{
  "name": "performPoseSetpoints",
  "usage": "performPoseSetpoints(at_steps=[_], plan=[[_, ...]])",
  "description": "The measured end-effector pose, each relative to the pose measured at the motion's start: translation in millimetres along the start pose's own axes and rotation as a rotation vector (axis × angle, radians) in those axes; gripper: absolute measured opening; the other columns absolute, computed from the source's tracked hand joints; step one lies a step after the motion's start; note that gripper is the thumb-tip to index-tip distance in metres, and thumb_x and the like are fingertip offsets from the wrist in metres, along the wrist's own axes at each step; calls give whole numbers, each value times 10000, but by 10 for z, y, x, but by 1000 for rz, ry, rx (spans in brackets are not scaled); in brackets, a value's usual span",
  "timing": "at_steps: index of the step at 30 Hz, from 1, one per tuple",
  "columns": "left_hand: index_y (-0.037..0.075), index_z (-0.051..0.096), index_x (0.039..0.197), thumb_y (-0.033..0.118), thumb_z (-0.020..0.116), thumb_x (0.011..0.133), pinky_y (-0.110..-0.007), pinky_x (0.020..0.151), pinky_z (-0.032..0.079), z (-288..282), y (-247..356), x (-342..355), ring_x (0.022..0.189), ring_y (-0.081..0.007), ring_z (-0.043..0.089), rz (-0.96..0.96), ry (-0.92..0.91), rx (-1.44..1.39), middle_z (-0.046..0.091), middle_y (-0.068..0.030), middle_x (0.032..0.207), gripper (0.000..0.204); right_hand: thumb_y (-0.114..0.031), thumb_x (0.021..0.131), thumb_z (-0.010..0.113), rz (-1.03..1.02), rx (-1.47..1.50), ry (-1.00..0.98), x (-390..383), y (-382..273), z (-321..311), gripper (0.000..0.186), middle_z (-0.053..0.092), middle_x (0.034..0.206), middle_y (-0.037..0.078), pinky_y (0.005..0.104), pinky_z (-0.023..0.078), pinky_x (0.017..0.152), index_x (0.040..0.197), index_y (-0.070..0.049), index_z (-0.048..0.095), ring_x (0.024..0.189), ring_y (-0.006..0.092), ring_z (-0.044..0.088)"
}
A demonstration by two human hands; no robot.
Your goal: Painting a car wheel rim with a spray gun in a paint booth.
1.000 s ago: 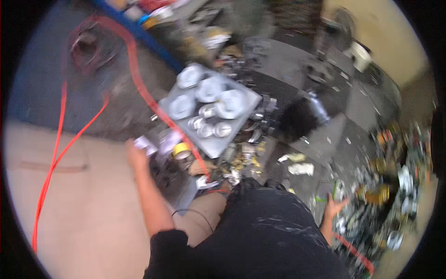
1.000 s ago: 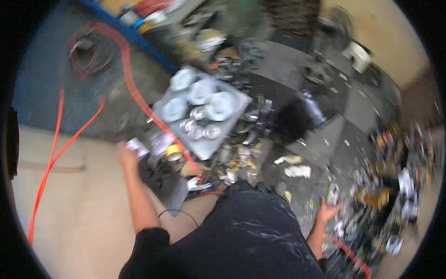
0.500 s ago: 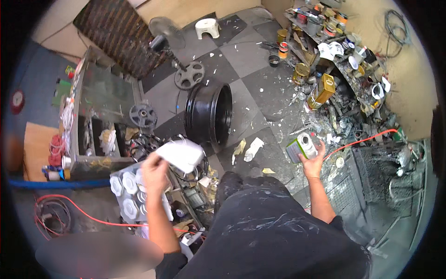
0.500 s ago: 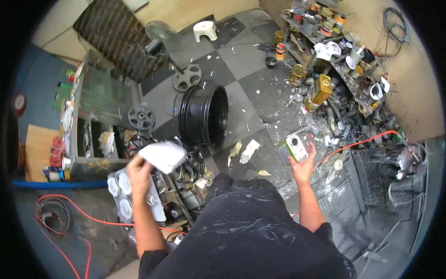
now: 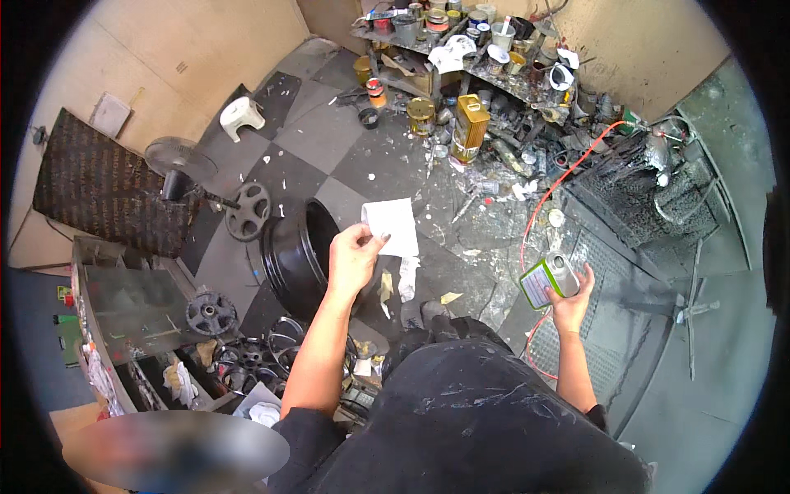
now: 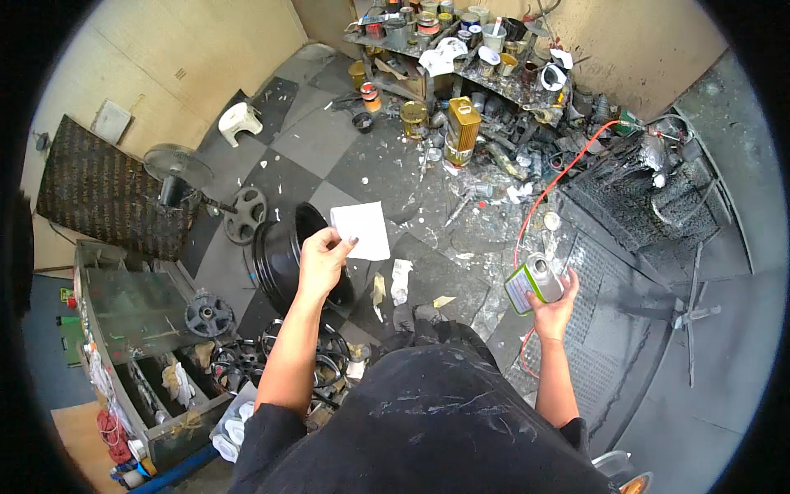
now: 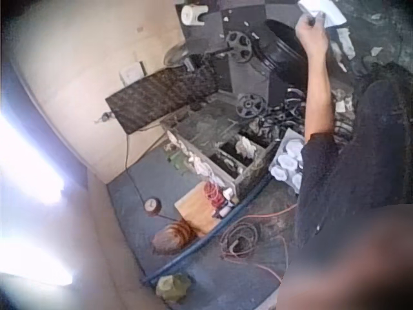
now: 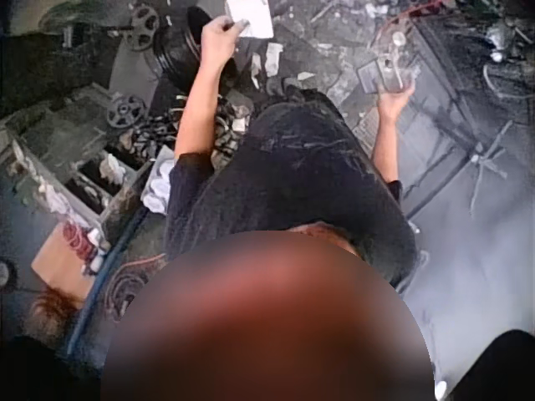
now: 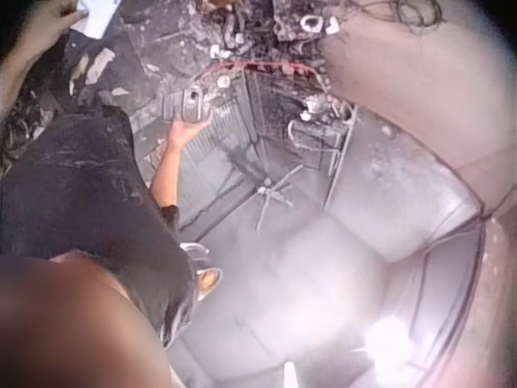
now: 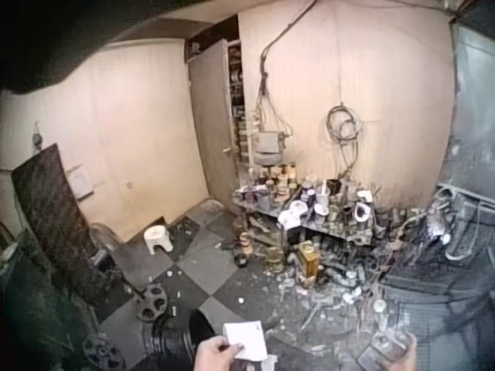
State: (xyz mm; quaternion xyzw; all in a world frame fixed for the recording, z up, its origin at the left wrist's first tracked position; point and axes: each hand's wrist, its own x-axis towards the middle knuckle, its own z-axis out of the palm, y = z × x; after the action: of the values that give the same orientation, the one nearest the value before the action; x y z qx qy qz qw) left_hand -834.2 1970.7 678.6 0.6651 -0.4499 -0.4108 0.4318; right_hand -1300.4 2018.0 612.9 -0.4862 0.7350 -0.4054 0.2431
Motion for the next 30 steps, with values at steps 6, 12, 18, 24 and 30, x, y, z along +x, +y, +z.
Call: performPoseSetpoints(at_steps=[6,12,18,24,30], plan=[[-28,703,909,131,808,878,-324,616,473,6,-175,-50,689,-119,569,114,76,92,650,-46,757,193,81,658,876,-45,-33,60,-218,157,-50,1068,537,1343,141,404,412,1119,1558,-128,341,1261,292,545],[-8,629,1125,102,727,868,-407,829,548,-524,-367,-949,917,-265,713,-18,-86,-38,721,-200,989,296,53,768,856,-177,7,-196,-77,319,273,977,448,1471,245,433,419,1117,1578,-109,335,1325,330,500],[19,669,1251,169,854,786,-429,919,541,-238,-285,-2541,1109,-362,707,-56,-69,92,737,-201,1157,523,61,800,840,-290,50,-419,335,256,705,938,399,1574,247,445,350,1191,1573,-50,322,1413,328,445],[19,689,1243,301,894,738,-465,904,560,1,-429,-3811,1042,-409,709,-480,668,434,732,-244,1098,613,7,787,868,-437,49,-627,814,53,998,931,436,1553,227,450,321,1213,1564,-38,357,1420,327,438],[57,706,1222,367,944,659,-486,875,566,-794,-747,-5902,1017,-392,716,-1092,1010,703,745,-210,1090,686,-36,796,876,-656,-19,-655,998,-12,1185,920,420,1561,227,475,313,1223,1559,-36,362,1441,361,413]])
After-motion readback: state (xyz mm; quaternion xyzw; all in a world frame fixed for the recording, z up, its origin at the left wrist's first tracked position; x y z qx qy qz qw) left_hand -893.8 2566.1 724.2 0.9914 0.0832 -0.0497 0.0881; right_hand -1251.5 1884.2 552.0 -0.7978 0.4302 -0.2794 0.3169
